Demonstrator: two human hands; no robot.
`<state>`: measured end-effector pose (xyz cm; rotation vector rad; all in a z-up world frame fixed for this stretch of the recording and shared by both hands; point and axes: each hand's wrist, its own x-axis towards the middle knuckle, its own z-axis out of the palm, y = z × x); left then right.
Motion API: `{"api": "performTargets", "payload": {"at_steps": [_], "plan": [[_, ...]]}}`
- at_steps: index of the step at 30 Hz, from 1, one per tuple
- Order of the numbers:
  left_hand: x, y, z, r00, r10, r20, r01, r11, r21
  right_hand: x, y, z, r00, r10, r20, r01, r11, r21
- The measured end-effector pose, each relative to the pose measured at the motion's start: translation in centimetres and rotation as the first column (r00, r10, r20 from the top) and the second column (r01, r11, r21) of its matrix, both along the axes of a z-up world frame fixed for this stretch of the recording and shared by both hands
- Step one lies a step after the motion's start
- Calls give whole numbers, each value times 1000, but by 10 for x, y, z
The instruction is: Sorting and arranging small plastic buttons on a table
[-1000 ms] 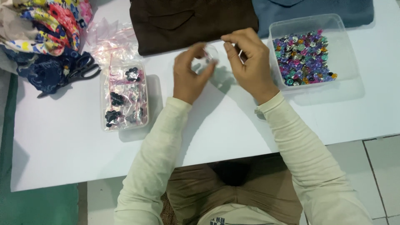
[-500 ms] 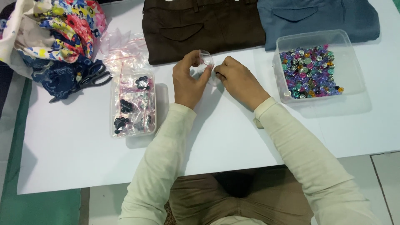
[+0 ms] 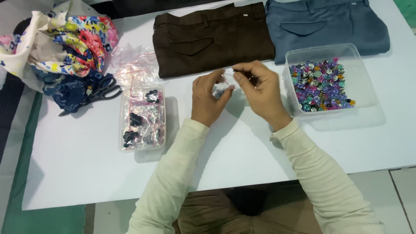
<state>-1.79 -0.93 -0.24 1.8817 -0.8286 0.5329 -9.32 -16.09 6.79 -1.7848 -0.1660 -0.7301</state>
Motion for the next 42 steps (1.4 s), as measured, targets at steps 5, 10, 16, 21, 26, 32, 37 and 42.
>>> {"api": "performTargets", "payload": {"at_steps": [5, 10, 16, 21, 26, 32, 37, 42], "plan": [[-2, -2, 1, 1000, -30, 6, 30, 999, 28, -3, 3, 0, 1000, -17, -20, 14, 993, -114], [-1, -2, -2, 999, -32, -8, 33, 999, 34, -2, -1, -6, 998, -64, -18, 60, 987, -148], [-7, -4, 3, 999, -36, -7, 36, 999, 16, -1, -2, -13, 994, -107, 22, 109, 981, -161], [-7, -4, 0, 998, -52, -28, 53, 999, 13, -5, 4, -5, 993, -115, 34, 120, 963, -242], [-2, -5, -8, 998, -59, -37, 60, 998, 32, -5, 0, -8, 992, -95, 77, 111, 963, -243], [-6, -7, -4, 994, -81, -78, 84, 996, 33, -7, 1, -1, 989, -102, 105, 123, 968, -218], [-19, -1, 26, 966, -186, -180, 183, 983, -30, -16, -10, 10, 999, -44, 7, 44, 952, -302], [-26, -2, 37, 722, -342, -601, 294, 938, -182, -16, -23, 8, 977, 81, -199, -153, 914, -376]]}}
